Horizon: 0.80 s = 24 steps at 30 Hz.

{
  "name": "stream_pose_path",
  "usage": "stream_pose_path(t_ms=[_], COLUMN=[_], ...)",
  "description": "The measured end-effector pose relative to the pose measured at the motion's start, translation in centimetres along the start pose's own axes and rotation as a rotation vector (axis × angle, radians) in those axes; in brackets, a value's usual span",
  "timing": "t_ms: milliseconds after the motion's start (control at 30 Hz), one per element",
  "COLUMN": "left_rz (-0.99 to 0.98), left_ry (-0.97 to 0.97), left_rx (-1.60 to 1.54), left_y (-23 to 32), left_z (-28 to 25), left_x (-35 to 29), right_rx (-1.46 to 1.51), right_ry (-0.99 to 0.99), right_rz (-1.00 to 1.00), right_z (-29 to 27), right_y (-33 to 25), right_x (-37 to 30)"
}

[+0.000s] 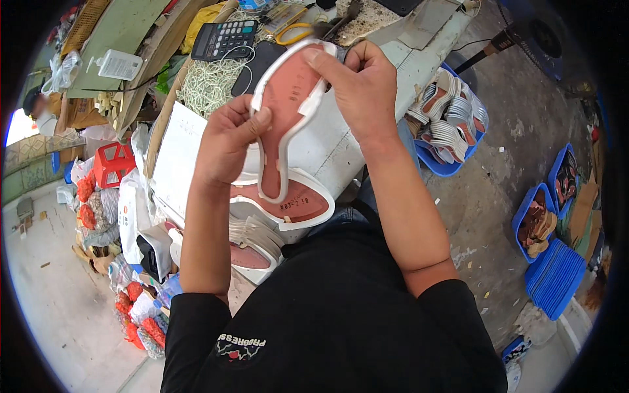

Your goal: The person assembles white sandals by hand in a workshop setting. They pick up a sandal sole and a strap, align the strap with the sole, and press the components together to secure them. The person repeats this process for multiple sandals, handling them one at a time.

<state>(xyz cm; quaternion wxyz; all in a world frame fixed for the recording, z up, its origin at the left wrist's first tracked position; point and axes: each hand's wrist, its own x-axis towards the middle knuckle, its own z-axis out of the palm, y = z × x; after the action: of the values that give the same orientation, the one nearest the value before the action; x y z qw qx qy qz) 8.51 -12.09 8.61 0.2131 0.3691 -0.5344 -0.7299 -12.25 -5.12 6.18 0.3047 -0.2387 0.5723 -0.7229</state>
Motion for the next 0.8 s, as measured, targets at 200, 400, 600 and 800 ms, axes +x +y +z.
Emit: stream_pose_path(t_ms=[200,400,600,800], left_rz=[-0.004,0.072,0.134,0.049], left_ry=[-0.039,0.036,0.154,0.1], left_rx=[-0.101,-0.217,-0.291,-0.302], left_y=[-0.6,-1.1,-0.4,-0.3], left_z=[4.5,7.7,8.7,6.0], left_x=[-1.4,-0.4,0.7,0.0], right_rx=[0.153,0.02,-0.213,-0.473], right_ry=[-0.147,-0.426,-0.63,-0.705], right_rz=[0.085,0.176,0.226,0.257], right_z=[-1.6,-4.9,-6.6,-5.2], right_y=[0.0,-0.4,-0.7,-2.6], right_x=[-0.3,-2.8,-3.7,-3.8])
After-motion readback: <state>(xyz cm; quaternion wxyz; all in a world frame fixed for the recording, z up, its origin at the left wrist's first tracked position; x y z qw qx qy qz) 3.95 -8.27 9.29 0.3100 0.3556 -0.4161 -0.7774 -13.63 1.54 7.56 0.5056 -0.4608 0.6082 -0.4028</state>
